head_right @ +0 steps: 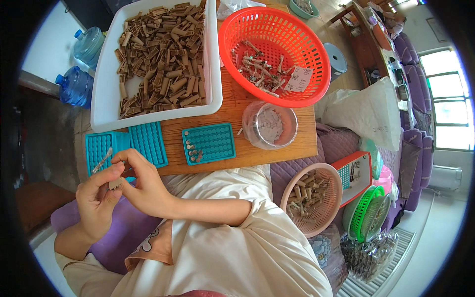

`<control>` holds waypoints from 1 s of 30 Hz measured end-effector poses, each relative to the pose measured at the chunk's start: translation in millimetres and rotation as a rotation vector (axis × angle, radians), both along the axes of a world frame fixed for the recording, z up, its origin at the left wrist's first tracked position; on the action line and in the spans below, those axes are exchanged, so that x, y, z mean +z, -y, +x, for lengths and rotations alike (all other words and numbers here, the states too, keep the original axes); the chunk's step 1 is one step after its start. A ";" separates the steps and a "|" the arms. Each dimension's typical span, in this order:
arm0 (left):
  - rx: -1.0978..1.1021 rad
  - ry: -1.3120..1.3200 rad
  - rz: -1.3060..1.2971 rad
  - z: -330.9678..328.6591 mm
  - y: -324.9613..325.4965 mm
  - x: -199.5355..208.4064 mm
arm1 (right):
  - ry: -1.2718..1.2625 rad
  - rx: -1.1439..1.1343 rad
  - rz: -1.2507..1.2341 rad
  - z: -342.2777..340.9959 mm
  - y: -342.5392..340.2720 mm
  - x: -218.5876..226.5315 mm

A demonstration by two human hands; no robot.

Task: The person assembles small plastic pieces by hand, inserting fasteners into holes in larger plastic housings.

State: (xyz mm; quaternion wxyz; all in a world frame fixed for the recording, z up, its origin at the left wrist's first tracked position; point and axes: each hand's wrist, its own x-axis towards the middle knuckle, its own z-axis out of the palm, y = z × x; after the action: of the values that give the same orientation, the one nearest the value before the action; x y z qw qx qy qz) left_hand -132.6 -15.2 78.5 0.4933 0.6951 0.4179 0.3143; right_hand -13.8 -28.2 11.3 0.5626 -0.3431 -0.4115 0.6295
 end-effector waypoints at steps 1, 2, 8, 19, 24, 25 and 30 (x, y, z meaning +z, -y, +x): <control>0.015 0.013 -0.015 0.0 1.5 0.4 | 0.002 0.003 0.003 -1.5 0.8 0.2; 0.030 0.026 -0.031 0.0 2.7 0.7 | 0.021 -0.010 0.036 -2.9 1.5 0.6; 0.004 0.011 -0.128 -3.7 4.4 2.5 | -0.008 -0.026 0.065 -4.8 4.2 4.7; 0.022 0.045 -0.114 -0.2 1.2 0.8 | 0.087 -0.003 0.109 3.4 -3.5 3.2; 0.021 0.027 -0.093 0.3 1.1 -0.2 | 0.047 -0.007 0.111 0.6 -3.0 -2.6; 0.014 0.030 -0.083 0.8 1.1 -0.8 | 0.045 -0.004 0.108 0.1 -2.9 -5.5; 0.003 0.012 -0.105 0.4 -0.2 1.2 | -0.040 0.034 0.187 1.2 -6.6 -7.3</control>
State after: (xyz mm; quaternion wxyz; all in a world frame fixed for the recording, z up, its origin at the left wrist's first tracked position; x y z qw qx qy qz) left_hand -132.2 -15.0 79.7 0.5310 0.6658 0.4321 0.2968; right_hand -12.7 -21.5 4.0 0.5895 -0.2693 -0.4629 0.6047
